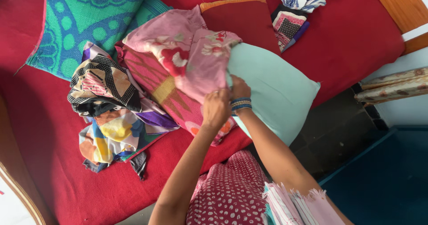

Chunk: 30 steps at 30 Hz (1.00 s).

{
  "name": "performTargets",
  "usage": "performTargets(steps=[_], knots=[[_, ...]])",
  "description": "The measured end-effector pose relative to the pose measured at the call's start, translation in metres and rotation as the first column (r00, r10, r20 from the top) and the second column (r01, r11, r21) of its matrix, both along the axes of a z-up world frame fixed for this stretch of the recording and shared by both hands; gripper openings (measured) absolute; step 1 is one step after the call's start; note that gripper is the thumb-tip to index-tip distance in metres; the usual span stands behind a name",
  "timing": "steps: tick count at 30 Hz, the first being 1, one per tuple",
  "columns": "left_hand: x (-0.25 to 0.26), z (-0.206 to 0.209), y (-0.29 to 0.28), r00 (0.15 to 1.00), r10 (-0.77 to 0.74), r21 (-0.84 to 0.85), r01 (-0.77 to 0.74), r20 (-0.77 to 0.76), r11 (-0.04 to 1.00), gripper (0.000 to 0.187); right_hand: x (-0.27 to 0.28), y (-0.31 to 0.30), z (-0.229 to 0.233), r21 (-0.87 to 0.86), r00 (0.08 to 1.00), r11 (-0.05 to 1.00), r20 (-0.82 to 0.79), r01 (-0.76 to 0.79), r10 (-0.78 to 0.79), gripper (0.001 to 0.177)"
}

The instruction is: The person places a pillow on a bed, smooths a pillowcase over another pillow, and arranges multiple pillows and fabrics on the bed surface by hand.

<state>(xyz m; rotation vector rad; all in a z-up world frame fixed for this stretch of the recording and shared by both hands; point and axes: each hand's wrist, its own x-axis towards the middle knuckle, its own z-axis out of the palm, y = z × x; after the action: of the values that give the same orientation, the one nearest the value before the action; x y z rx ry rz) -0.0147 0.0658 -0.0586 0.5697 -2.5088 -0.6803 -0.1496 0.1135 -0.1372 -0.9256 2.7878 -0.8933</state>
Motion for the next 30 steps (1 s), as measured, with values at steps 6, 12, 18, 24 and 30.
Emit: performTargets(steps=[6,12,18,24,30], knots=[[0.033,0.011,-0.028,0.879,0.467,-0.161,-0.477,-0.096,0.864,0.029,0.001,-0.009,0.044,0.033,0.988,0.987,0.007,-0.154,0.154,0.047],[0.027,-0.025,-0.065,0.847,0.474,-0.009,-0.490,-0.241,0.872,0.034,-0.002,-0.023,0.056,0.021,0.987,0.987,0.044,-0.158,0.157,0.034],[-0.007,-0.028,-0.111,0.734,0.644,0.334,-0.564,-0.216,0.755,0.026,0.013,-0.024,0.037,-0.027,0.930,0.938,-0.150,-0.345,0.337,0.060],[-0.046,-0.008,-0.040,0.967,0.004,-0.400,-0.109,-0.256,0.910,0.029,0.023,-0.045,-0.024,0.362,0.718,0.900,-0.556,-0.244,0.419,0.034],[0.034,0.000,-0.131,0.921,0.357,-0.176,-0.382,-0.157,0.907,0.070,-0.014,-0.028,0.049,-0.049,0.904,0.917,-0.198,-0.396,0.379,0.045]])
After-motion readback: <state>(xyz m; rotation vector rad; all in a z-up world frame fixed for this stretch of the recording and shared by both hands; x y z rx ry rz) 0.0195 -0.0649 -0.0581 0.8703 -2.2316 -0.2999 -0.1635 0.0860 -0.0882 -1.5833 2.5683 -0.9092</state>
